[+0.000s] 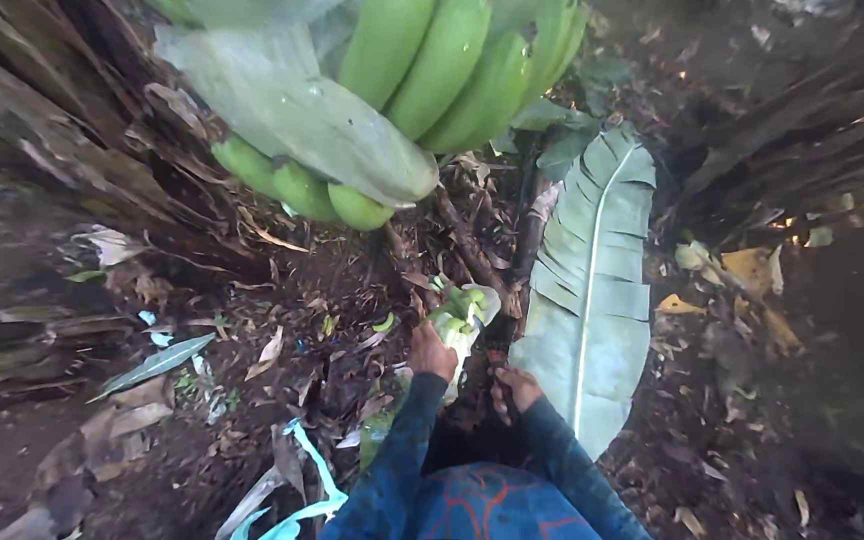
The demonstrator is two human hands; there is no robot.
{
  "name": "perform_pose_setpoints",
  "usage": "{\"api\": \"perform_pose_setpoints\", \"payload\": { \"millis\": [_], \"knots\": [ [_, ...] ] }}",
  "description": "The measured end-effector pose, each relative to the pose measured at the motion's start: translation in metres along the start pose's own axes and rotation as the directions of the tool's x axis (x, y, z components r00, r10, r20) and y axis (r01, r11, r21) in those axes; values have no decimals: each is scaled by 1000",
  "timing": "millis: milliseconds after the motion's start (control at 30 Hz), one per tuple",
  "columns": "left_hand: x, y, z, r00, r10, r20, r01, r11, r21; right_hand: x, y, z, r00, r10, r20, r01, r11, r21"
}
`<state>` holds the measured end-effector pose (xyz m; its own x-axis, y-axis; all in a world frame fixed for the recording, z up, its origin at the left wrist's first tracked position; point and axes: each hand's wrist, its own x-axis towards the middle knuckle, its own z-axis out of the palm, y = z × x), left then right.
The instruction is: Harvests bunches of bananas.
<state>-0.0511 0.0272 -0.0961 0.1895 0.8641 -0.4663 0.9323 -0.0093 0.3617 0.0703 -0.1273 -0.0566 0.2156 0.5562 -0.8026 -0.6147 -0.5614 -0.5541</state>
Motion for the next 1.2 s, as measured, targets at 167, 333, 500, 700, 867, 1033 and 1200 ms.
{"api": "perform_pose_setpoints", "payload": {
  "millis": [167, 333, 500, 700, 867, 1033, 1200],
  "knots": [
    [6, -15, -3, 1000, -18, 6, 18, 999, -30, -11, -6, 23, 996, 60, 59, -69, 985, 159],
    [12, -34, -11, 999, -1, 35, 4, 995, -98, -47, -31, 21, 978, -92, -186, 95, 996, 5],
    [24, -40, -18, 995, 41, 93, -39, 999, -16, -13, -46, -68, 993, -91, -71, -26, 422, -906],
    [43, -7, 0, 957, 149, 247, -189, 971, 144, 16, -102, -91, 969, 186, 163, 192, -146, -971],
    [57, 52, 21, 864, 243, 441, -361, 910, 206, 33, -138, -134, 969, 218, 114, 161, -209, -965],
    [75, 131, 76, 724, 357, 591, -567, 795, 214, -6, -142, -236, 957, 280, -78, -63, -63, -996],
    [60, 217, 180, 564, 435, 702, -759, 608, 233, -99, -57, -377, 897, 159, -413, -443, 345, -828]
  ]
}}
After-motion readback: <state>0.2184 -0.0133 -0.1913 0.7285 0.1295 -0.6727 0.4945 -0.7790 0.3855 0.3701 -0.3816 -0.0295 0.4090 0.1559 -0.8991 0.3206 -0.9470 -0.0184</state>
